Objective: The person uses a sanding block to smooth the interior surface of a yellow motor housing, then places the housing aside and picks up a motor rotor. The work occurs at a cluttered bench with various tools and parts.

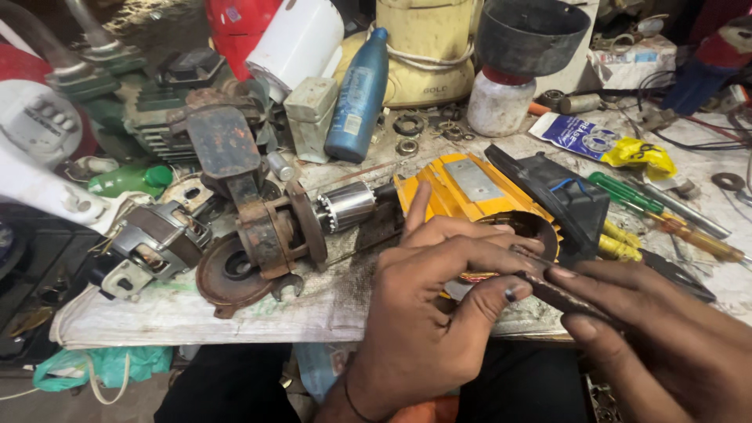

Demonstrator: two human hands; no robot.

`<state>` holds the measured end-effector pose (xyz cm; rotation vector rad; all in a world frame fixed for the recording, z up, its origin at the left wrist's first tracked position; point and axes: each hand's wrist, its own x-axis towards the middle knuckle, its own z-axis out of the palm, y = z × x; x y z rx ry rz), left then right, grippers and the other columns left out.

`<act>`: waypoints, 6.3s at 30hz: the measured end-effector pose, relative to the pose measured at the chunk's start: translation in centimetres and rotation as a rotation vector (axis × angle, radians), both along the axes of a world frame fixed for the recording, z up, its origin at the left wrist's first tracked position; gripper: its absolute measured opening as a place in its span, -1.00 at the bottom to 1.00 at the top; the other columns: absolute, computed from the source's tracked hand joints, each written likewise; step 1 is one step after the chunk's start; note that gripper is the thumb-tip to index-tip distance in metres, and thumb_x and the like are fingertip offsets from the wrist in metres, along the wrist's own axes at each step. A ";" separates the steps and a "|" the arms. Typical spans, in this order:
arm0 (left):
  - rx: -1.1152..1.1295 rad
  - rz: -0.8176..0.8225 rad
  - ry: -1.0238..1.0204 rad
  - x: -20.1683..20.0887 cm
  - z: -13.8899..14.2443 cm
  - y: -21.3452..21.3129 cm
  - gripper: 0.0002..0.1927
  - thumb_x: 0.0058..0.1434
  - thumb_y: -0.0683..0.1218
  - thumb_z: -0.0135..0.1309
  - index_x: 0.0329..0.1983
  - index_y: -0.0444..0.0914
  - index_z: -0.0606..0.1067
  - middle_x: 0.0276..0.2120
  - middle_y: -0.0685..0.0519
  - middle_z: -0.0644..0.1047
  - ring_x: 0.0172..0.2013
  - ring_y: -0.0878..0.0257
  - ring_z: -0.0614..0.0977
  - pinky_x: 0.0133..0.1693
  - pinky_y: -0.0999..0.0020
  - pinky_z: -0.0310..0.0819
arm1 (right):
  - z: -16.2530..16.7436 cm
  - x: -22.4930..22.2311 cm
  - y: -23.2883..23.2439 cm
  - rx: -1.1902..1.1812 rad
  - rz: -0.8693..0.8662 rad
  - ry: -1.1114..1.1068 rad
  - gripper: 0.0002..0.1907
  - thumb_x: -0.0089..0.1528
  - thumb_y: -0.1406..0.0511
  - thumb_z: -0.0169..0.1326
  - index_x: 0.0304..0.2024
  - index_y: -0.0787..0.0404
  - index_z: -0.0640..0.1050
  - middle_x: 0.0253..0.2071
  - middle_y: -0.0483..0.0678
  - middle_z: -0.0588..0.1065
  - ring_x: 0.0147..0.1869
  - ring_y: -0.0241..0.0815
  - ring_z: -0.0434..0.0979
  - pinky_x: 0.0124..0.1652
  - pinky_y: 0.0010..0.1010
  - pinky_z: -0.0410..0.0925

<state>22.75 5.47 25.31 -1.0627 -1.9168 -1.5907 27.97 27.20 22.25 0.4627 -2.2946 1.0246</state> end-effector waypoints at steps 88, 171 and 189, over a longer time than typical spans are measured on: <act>-0.079 0.194 0.197 -12.4 -6.7 4.1 -0.67 0.45 0.01 -0.06 0.12 -0.31 0.39 0.16 -0.13 0.49 0.18 0.00 0.49 0.45 -0.07 0.10 | -0.9 -9.6 0.7 0.892 -0.420 -0.491 -0.49 0.19 0.30 0.07 0.23 -0.05 0.52 -0.01 -0.04 0.54 -0.25 -0.06 0.67 -0.22 -0.27 0.54; -0.012 0.094 0.140 -12.4 -4.2 4.6 -0.72 0.36 -0.08 -0.10 0.05 -0.33 0.37 0.19 -0.16 0.46 0.23 -0.06 0.44 0.37 0.02 0.18 | 2.8 -14.2 1.0 1.076 -0.136 -0.443 -0.78 0.18 0.31 0.00 -0.11 0.09 0.54 -0.26 0.03 0.61 -0.24 0.07 0.67 -0.23 -0.09 0.53; -0.002 0.104 0.141 -13.2 -4.2 4.8 -0.74 0.34 -0.12 -0.09 0.05 -0.32 0.37 0.20 -0.17 0.47 0.23 -0.08 0.44 0.39 0.00 0.17 | 2.8 -13.8 0.4 1.008 -0.255 -0.358 -0.86 0.14 0.30 0.07 -0.26 0.05 0.59 -0.35 0.01 0.61 -0.31 0.05 0.67 -0.31 -0.12 0.53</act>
